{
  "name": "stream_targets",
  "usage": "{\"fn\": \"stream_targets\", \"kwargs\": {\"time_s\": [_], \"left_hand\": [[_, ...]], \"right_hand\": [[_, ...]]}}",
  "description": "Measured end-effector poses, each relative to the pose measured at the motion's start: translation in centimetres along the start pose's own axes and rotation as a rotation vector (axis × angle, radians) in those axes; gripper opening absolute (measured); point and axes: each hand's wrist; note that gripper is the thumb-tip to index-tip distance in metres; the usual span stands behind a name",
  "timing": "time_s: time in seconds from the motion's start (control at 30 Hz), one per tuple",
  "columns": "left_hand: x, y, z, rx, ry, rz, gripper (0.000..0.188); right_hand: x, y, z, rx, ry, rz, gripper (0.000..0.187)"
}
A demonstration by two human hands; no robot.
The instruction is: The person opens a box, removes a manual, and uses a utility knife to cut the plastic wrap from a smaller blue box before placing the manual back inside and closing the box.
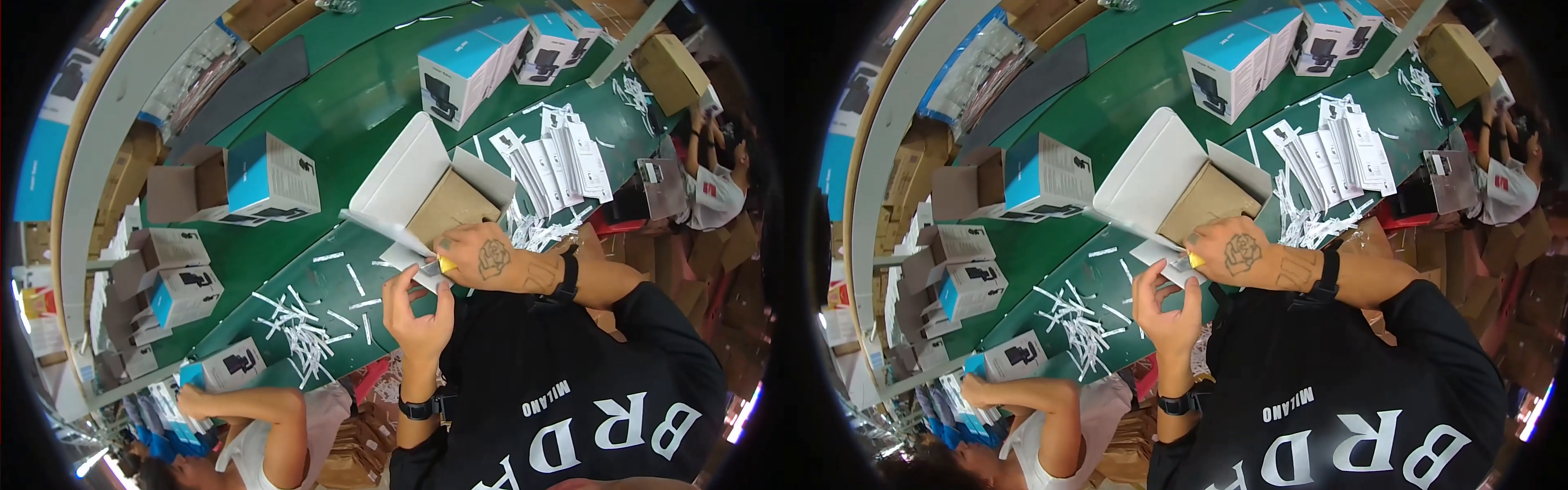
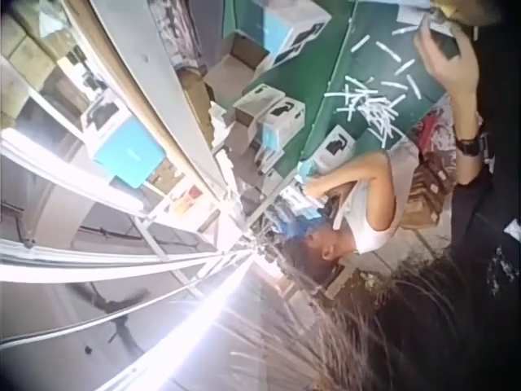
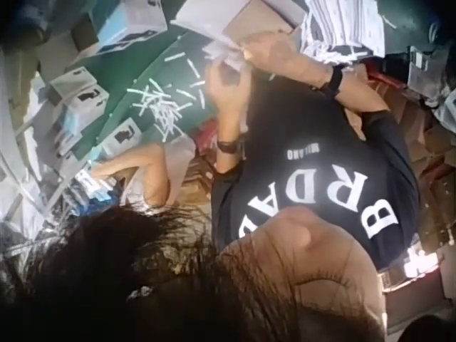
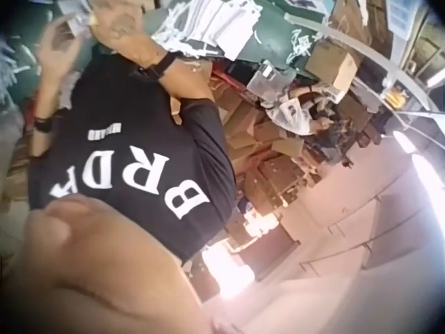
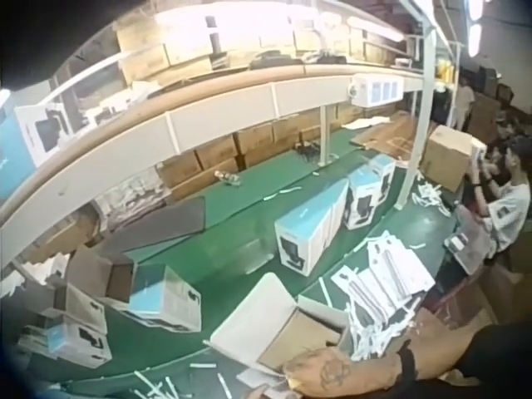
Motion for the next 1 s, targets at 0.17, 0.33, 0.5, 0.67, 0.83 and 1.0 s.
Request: {"fn": "stream_targets", "kwargs": {"time_s": [0.17,0.33,0.5,0.67,0.83,1.0], "left_hand": [[-0.2,1.2,0.5,0.028,-0.009,0.103,0.044],[-0.8,1.9,1.5,0.094,-0.085,0.082,0.04],[-1.5,2.1,2.2,0.0,-0.141,0.051,0.038],[-1.0,2.2,2.7,-0.174,-0.174,-0.06,0.041],[0.2,0.9,1.9,-0.081,-0.05,-0.116,0.044],[1.2,0.4,1.1,0.261,0.157,-0.336,0.043]], "right_hand": [[0.3,2.2,-0.4,-0.056,0.044,0.268,0.023],[-0.1,3.8,-0.7,-0.194,0.047,0.204,0.031],[-1.8,6.6,2.6,-0.499,-0.249,0.085,0.028],[-2.9,6.5,0.4,-0.268,-0.042,-0.137,0.034],[-3.7,2.3,0.8,-0.281,0.122,-0.059,0.038],[-2.7,0.5,1.2,-0.004,0.054,0.382,0.042]]}}
Point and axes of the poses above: each hand's wrist, its own x-axis away from the middle knuckle, its own y-axis out of the back of the hand, z = x × y, and after that the axes turned 8 degrees about z, right-handed
